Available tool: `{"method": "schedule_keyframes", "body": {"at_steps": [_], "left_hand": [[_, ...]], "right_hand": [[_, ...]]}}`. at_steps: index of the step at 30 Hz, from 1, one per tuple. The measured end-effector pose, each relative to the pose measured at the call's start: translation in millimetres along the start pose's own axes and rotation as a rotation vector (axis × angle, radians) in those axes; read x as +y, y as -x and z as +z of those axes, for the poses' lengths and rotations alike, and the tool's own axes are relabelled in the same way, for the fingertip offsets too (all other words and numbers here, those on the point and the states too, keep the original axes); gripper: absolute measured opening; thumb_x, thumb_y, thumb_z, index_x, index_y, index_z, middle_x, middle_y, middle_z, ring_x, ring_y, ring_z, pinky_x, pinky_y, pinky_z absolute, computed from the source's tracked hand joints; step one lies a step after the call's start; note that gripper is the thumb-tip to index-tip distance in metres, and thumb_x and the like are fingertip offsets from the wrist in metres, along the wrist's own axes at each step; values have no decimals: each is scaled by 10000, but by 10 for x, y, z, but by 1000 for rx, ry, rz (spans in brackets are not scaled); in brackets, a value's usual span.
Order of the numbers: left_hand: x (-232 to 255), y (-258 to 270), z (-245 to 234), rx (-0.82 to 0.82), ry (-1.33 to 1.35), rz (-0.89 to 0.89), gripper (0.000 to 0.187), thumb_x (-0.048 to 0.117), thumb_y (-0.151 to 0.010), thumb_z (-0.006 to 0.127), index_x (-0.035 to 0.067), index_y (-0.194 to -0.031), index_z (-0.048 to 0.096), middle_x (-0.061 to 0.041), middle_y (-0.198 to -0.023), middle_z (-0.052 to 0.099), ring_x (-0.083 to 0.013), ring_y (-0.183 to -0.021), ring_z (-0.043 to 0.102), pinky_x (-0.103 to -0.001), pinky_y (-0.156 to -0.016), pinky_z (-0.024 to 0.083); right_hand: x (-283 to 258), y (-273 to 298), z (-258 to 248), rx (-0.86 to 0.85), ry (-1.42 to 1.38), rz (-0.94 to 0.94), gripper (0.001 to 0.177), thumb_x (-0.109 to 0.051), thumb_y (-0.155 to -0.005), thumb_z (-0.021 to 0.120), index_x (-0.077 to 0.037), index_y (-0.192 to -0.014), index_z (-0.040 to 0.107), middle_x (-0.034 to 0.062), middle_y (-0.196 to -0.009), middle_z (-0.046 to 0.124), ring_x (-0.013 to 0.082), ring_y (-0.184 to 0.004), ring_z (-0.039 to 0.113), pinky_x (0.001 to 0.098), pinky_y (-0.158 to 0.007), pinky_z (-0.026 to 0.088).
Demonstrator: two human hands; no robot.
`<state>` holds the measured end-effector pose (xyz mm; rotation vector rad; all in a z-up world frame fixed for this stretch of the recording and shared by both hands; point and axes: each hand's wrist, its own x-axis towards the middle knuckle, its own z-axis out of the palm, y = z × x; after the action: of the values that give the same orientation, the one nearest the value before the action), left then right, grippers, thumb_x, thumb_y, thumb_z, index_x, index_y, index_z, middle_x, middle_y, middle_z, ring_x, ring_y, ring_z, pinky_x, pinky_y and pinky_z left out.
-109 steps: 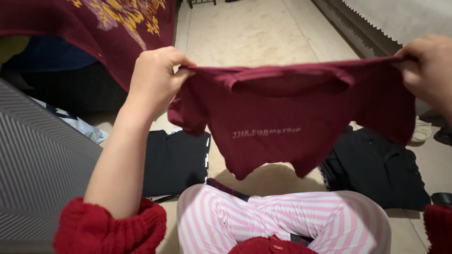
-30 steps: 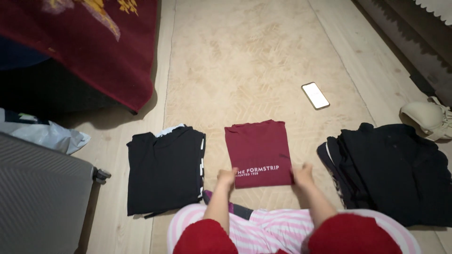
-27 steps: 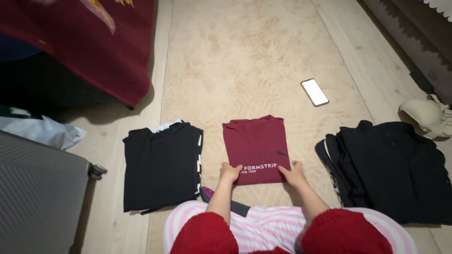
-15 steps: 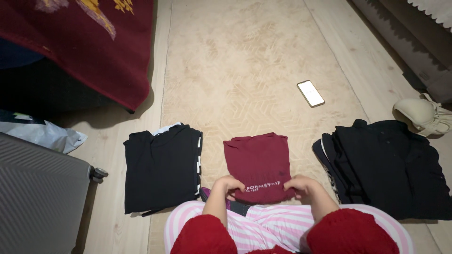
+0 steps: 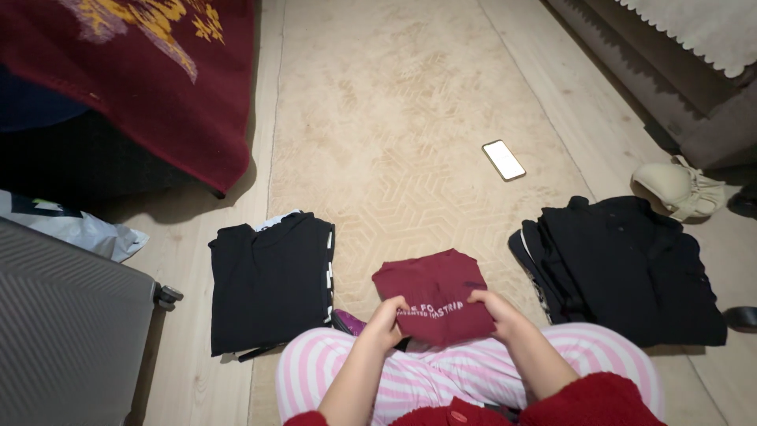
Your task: Folding various t-shirts and organizing them into piles while sitting on the floor.
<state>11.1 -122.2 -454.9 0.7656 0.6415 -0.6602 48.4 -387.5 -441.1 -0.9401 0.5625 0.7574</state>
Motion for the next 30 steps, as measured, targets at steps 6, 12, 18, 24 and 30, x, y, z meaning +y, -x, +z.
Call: {"method": "schedule_keyframes", "body": {"at_steps": [6, 12, 18, 24, 30], "left_hand": [[-234, 122, -18, 36, 80, 48, 285, 99, -770, 549, 7, -1031, 615, -126, -956, 715, -277, -854, 727, -453, -797, 617], [-7, 498, 1104, -116, 55, 85, 441, 121, -766, 502, 64, -1181, 638, -125, -1083, 725, -258, -958, 722, -467, -833, 606], [-152, 147, 2545, -503, 72, 439, 440, 5, -837, 526, -59, -1269, 576, -196, -1199, 691, -313, -1075, 699, -445, -941, 607], [-753, -1, 3360, -376, -270, 298, 521, 64, -831, 543, 258, -1310, 477, 10, -1182, 652, -182, -1004, 659, -432, -805, 570], [-1296, -1367, 2234, -98, -682, 150, 586, 279, -954, 664, 93, -1476, 471, -51, -1029, 631, -145, -803, 523, -356, -642, 454]], "right_hand": [[126, 221, -162, 39, 200, -174, 457, 25, -788, 564, 47, -1242, 617, 208, -1101, 719, 315, -959, 727, 449, -854, 606], [-843, 731, -434, 9, 304, -410, 480, 84, -789, 543, -14, -1244, 659, 155, -1073, 734, 260, -922, 714, 387, -796, 583], [-2270, 1697, -1078, 71, 297, -769, 538, 98, -778, 479, -12, -1282, 634, 111, -1093, 718, 216, -951, 696, 349, -840, 574], [-2549, 2266, -2093, 423, 550, -777, 564, 20, -836, 497, -61, -1373, 649, 123, -1026, 691, 280, -864, 631, 430, -714, 489], [-1860, 1701, -2522, 1354, 1430, -541, 711, -315, -833, 704, -137, -1496, 519, 171, -1442, 574, 369, -1326, 551, 573, -1094, 421]]}}
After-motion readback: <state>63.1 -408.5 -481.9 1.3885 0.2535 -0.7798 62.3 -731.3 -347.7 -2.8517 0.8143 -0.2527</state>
